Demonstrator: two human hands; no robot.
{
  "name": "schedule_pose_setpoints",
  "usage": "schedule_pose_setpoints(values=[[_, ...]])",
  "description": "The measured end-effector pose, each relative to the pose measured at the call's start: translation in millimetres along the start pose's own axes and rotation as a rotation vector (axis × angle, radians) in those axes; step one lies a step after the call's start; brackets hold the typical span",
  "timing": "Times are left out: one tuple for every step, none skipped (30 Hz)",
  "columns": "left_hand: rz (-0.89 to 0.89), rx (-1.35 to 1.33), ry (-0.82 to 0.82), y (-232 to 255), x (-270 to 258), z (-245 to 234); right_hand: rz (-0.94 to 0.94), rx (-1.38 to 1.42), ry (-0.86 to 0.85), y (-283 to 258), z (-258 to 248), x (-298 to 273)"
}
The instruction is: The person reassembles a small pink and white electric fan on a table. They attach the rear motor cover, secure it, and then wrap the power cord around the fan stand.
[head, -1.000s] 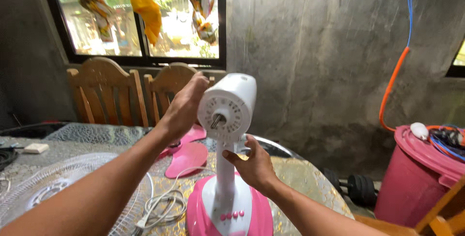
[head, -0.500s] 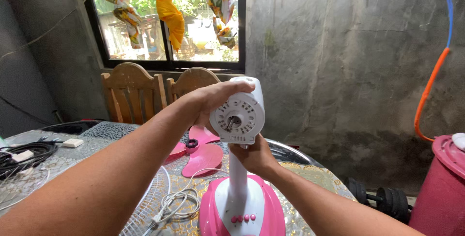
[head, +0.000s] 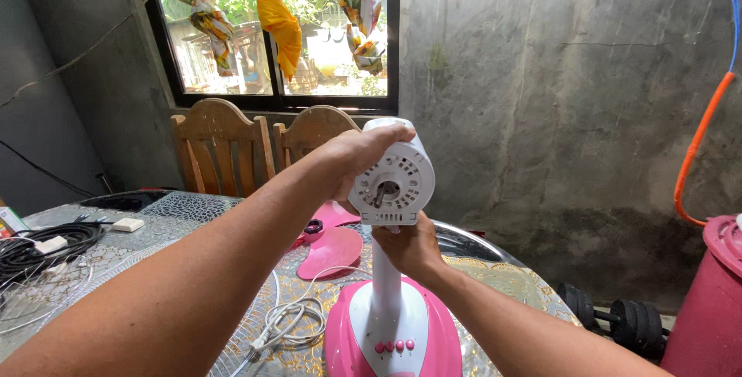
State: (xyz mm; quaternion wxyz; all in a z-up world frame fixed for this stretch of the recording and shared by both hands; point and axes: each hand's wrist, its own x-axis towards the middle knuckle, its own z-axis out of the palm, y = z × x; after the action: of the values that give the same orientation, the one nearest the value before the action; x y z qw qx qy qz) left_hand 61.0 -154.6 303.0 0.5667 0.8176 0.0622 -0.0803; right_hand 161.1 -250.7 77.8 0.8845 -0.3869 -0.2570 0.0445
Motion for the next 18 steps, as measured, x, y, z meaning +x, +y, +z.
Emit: schedule_pose_setpoints(values=[[0.006,0.008,0.019,1,-2,1,-0.039,-0.336,0.034,-2,2,-4],[0.021,0.007,0.047,2,-4,3,-0.079,-0.673,0.068,-6,4,-10],[0.036,0.005,0.075,2,-5,5,-0.119,-1.009,0.103,-9,7,-14],[0.050,0.004,0.103,2,-6,6,-0.131,-1.002,0.114,-12,12,-16],[0.046,0.005,0.120,2,-6,8,-0.142,-0.994,0.126,-15,18,-19],[0.044,0.007,0.138,2,-5,9,-0.154,-0.987,0.137,-18,23,-21],[0.042,0.008,0.156,2,-4,10,-0.159,-1.002,0.139,-21,29,-22],[0.047,0.008,0.164,2,-3,11,-0.164,-1.017,0.139,-24,34,-24],[0.053,0.008,0.172,2,0,11,-0.169,-1.032,0.139,-27,38,-25],[0.057,0.007,0.181,1,2,12,-0.158,-1.135,0.156,-29,41,-27],[0.069,-0.007,0.178,0,5,13,-0.146,-1.238,0.174,-32,41,-29],[0.082,-0.021,0.177,0,8,14,-0.137,-1.340,0.191,-33,42,-29],[0.095,-0.034,0.175,-1,11,14,-0.146,-1.347,0.176,-33,43,-29],[0.091,-0.023,0.194,-1,13,16,-0.156,-1.356,0.162,-32,40,-29],[0.086,-0.012,0.214,-1,15,17,-0.165,-1.364,0.147,-31,37,-28],[0.081,-0.001,0.232,-1,16,16,-0.166,-1.362,0.155,-28,34,-26],[0.068,-0.032,0.157,0,15,14,-0.167,-1.359,0.163,-25,31,-23],[0.056,-0.060,0.080,1,14,12,-0.167,-1.355,0.174,-21,26,-22]])
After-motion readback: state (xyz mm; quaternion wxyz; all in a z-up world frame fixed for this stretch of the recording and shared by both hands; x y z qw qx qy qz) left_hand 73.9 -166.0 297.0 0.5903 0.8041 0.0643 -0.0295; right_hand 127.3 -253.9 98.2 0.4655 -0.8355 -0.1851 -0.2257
